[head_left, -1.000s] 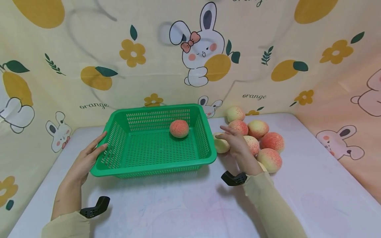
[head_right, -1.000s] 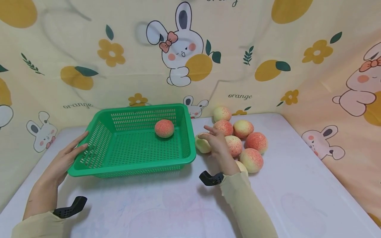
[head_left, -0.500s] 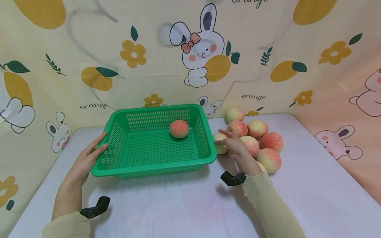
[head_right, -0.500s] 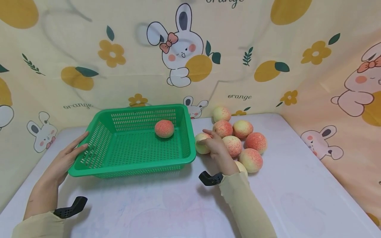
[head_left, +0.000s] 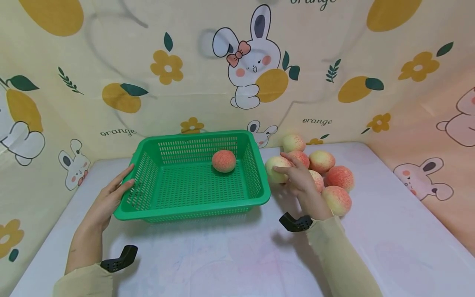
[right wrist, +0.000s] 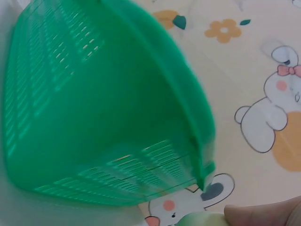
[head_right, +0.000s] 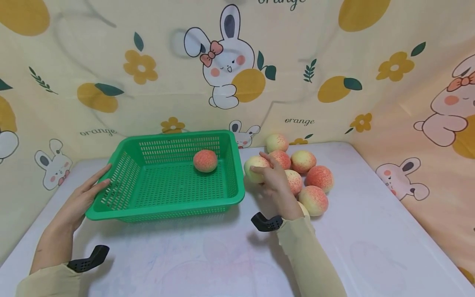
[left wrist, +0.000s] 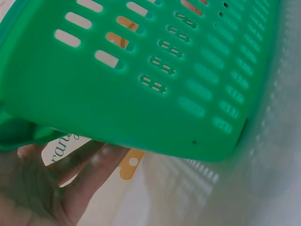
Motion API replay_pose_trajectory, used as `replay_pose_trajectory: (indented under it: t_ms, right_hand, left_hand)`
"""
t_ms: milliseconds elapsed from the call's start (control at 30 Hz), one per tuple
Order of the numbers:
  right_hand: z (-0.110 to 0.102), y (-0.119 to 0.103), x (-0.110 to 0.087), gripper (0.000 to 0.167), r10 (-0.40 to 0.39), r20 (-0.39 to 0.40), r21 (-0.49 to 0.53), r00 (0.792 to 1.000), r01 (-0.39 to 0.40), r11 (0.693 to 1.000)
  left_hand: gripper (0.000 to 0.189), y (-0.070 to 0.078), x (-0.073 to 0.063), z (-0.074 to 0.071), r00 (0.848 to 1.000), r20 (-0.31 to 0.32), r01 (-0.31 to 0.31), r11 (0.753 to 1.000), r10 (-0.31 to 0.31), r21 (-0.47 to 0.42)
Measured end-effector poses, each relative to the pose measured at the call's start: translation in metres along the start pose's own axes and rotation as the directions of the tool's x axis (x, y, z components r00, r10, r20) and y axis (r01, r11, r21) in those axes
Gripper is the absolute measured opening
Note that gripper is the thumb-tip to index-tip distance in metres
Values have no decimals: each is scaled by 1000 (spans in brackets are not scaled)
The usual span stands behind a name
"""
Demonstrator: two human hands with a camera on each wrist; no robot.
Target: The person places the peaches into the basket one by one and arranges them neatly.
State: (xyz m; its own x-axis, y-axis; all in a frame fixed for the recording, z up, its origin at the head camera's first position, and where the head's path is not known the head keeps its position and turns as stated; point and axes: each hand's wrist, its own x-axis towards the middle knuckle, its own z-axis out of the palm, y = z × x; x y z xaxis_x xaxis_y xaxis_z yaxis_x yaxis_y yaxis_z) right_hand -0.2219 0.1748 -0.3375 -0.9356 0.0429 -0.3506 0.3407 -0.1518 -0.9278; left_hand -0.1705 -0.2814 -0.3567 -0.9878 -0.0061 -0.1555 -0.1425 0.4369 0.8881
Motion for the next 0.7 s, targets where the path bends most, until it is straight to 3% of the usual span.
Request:
replay_pose_trajectory:
  t_ms: [200,700]
  right_hand:
    - [1,-16,-7,66,-54,-31,-24,998,53,998]
    - [11,-48,-8,65,-90,15,-64,996,91,994]
  left_hand:
    - [63,0,1,0,1000,3,2,1000,-2,20]
    - [62,-1,1,1,1000,-1,4,1000,-4,21]
